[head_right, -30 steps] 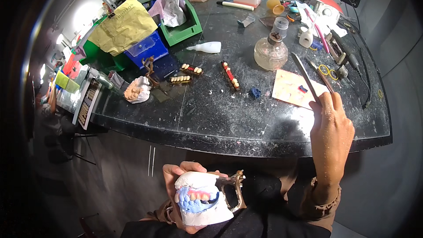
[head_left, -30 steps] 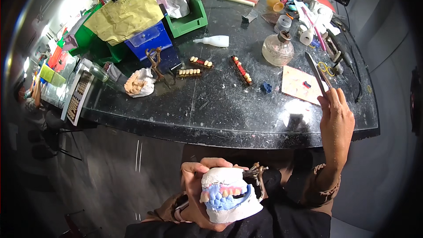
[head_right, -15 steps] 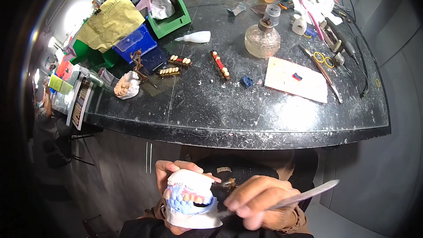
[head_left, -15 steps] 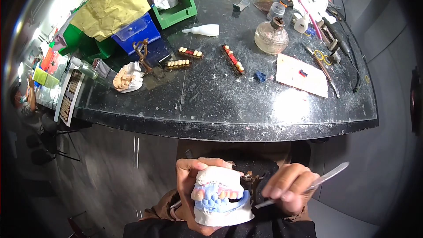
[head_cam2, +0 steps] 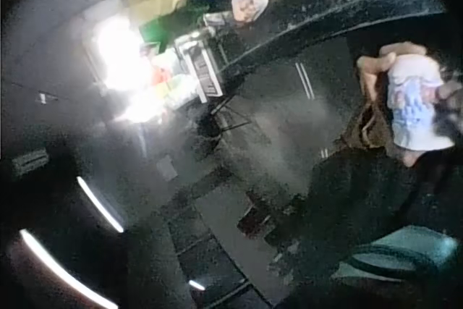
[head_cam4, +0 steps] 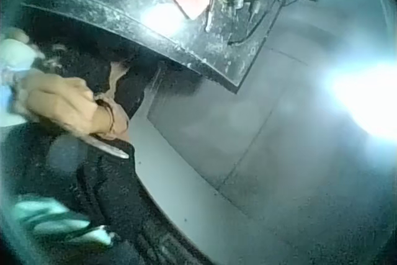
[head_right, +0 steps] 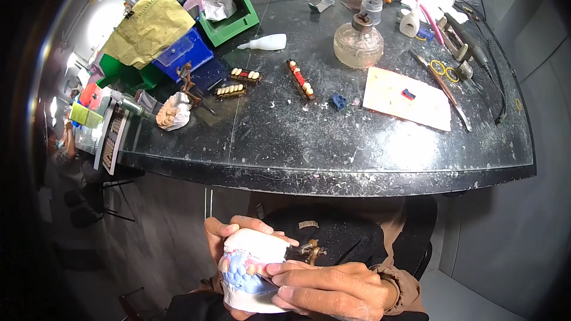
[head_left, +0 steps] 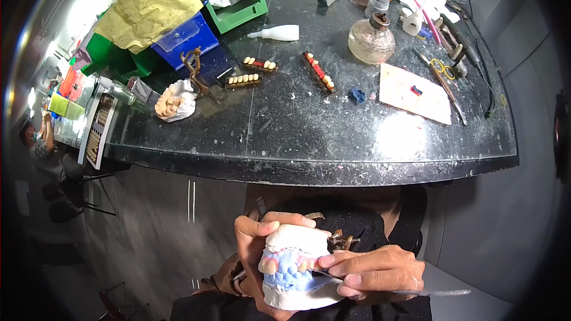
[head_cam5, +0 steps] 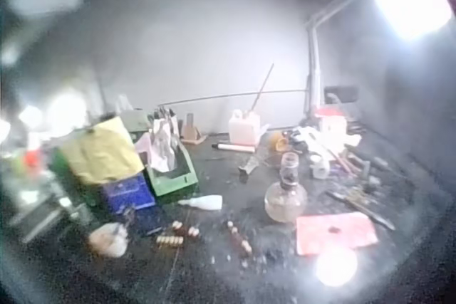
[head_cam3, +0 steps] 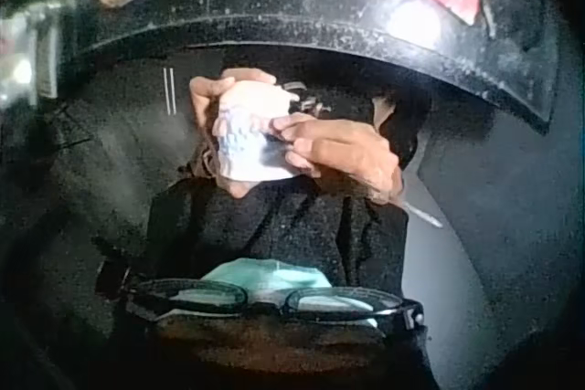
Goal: The person shapes a small piece of material with a rotating tool, then applies material to a dental model and fits simulated teeth into the model.
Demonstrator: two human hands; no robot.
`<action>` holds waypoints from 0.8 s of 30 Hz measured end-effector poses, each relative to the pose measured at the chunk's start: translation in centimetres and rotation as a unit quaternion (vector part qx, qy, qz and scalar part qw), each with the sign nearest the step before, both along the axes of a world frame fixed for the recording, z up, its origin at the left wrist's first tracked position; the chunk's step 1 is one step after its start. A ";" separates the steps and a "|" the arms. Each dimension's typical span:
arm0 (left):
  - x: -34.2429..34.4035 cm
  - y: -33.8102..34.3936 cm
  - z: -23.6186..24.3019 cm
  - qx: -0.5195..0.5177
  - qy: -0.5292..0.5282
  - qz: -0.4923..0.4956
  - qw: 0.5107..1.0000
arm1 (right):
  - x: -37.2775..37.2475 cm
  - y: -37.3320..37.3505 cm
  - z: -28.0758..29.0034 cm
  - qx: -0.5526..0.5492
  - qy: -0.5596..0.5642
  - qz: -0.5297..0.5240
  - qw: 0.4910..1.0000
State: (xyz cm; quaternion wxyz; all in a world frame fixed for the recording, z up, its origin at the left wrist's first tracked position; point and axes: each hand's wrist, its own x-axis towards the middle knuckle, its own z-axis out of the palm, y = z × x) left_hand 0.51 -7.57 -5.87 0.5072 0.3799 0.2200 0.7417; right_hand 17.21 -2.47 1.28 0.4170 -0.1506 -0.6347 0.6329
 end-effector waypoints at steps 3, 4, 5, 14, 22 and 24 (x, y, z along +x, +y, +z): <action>0.5 0.0 0.1 -0.001 -0.026 0.013 1.000 | -0.1 -0.1 0.3 0.044 -0.020 -0.006 0.999; 0.6 0.1 0.2 -0.001 -0.034 0.018 0.999 | -0.1 -0.3 0.4 0.047 -0.035 -0.012 0.998; 0.6 0.3 0.3 0.011 -0.031 0.015 0.999 | -0.2 -0.3 0.5 0.049 -0.049 -0.017 0.997; 0.1 -0.2 0.3 -0.017 0.021 0.040 0.999 | -0.4 0.0 0.9 0.056 -0.071 -0.002 0.996; 0.6 -0.3 0.6 -0.035 0.018 0.047 0.998 | 0.0 0.0 0.7 0.093 -0.065 -0.019 0.993; 0.3 -0.1 0.7 -0.025 0.040 0.029 0.998 | -0.1 -0.2 0.1 0.096 -0.057 -0.034 0.993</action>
